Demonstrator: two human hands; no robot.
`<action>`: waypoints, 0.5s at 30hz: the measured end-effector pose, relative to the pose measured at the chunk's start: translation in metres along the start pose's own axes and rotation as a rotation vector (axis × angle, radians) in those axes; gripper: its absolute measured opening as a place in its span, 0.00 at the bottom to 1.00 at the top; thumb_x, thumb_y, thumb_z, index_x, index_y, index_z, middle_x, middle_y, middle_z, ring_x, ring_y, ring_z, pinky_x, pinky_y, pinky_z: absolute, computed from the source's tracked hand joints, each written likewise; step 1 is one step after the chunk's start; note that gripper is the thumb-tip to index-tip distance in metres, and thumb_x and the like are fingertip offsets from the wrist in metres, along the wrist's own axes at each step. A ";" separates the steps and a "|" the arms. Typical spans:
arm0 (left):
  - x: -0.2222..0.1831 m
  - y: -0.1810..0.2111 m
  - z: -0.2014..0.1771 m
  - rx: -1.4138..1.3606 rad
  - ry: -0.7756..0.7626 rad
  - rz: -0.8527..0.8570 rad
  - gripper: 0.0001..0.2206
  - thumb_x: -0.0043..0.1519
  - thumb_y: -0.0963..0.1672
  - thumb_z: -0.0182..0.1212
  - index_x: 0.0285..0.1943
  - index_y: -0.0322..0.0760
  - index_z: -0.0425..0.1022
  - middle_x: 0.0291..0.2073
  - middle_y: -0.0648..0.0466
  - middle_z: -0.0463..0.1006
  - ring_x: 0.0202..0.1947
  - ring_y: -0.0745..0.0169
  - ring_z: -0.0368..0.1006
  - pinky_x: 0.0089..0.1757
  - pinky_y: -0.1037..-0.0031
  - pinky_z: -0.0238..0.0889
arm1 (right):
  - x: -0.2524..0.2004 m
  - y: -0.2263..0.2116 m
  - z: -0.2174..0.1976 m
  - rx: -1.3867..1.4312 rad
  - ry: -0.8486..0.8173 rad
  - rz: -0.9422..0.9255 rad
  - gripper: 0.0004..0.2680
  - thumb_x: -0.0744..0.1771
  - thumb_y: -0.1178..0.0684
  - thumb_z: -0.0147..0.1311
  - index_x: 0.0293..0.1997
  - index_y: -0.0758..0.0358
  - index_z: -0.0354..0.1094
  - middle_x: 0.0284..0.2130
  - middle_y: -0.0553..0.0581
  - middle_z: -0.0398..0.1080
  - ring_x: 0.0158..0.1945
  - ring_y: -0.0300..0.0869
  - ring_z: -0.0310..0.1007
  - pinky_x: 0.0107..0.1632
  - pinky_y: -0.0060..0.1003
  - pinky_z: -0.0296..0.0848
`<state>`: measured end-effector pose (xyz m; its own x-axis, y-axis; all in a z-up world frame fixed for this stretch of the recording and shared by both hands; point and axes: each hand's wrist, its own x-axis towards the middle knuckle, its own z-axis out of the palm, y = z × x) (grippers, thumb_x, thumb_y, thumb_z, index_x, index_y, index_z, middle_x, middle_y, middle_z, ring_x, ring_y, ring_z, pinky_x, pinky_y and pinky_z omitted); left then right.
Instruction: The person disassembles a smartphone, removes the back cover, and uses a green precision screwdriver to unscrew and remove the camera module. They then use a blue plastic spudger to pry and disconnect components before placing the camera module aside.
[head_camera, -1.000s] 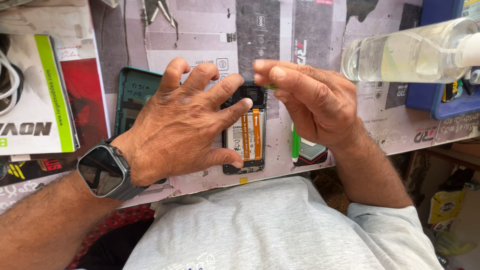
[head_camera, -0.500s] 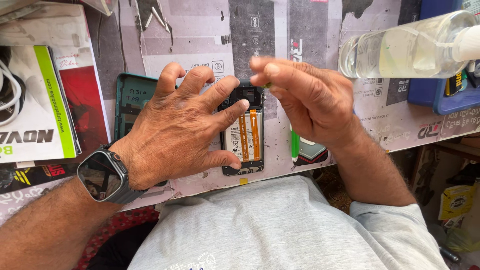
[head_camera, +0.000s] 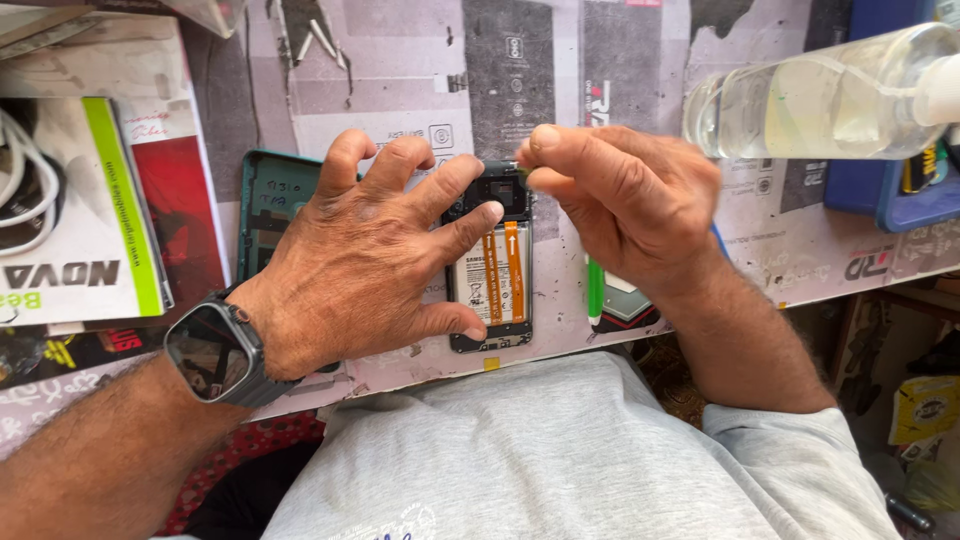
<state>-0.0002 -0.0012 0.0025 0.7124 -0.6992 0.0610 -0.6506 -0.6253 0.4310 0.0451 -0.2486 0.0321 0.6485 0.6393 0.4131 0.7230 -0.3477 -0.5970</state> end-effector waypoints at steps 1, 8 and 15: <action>-0.001 0.000 0.000 -0.002 -0.004 -0.001 0.41 0.46 0.68 0.61 0.63 0.47 0.76 0.60 0.49 0.67 0.62 0.44 0.53 0.60 0.50 0.36 | 0.001 0.001 0.001 -0.004 -0.001 -0.010 0.12 0.72 0.59 0.59 0.63 0.62 0.63 0.45 0.60 0.77 0.47 0.45 0.82 0.46 0.35 0.85; -0.002 -0.001 -0.002 0.025 -0.013 0.005 0.42 0.46 0.68 0.60 0.64 0.47 0.76 0.59 0.50 0.67 0.62 0.46 0.52 0.60 0.51 0.36 | 0.000 0.002 0.001 -0.005 -0.003 0.003 0.13 0.72 0.60 0.58 0.64 0.60 0.62 0.45 0.59 0.77 0.48 0.46 0.83 0.46 0.34 0.86; -0.005 0.001 -0.001 0.049 0.004 0.024 0.43 0.50 0.70 0.56 0.65 0.46 0.77 0.59 0.52 0.67 0.62 0.48 0.53 0.60 0.51 0.37 | -0.005 0.000 0.004 0.076 -0.010 0.062 0.11 0.73 0.63 0.56 0.61 0.65 0.59 0.45 0.61 0.76 0.46 0.46 0.82 0.48 0.36 0.84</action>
<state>-0.0036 0.0021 0.0036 0.6978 -0.7124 0.0746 -0.6793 -0.6251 0.3844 0.0415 -0.2487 0.0270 0.6888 0.6253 0.3668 0.6610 -0.3341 -0.6719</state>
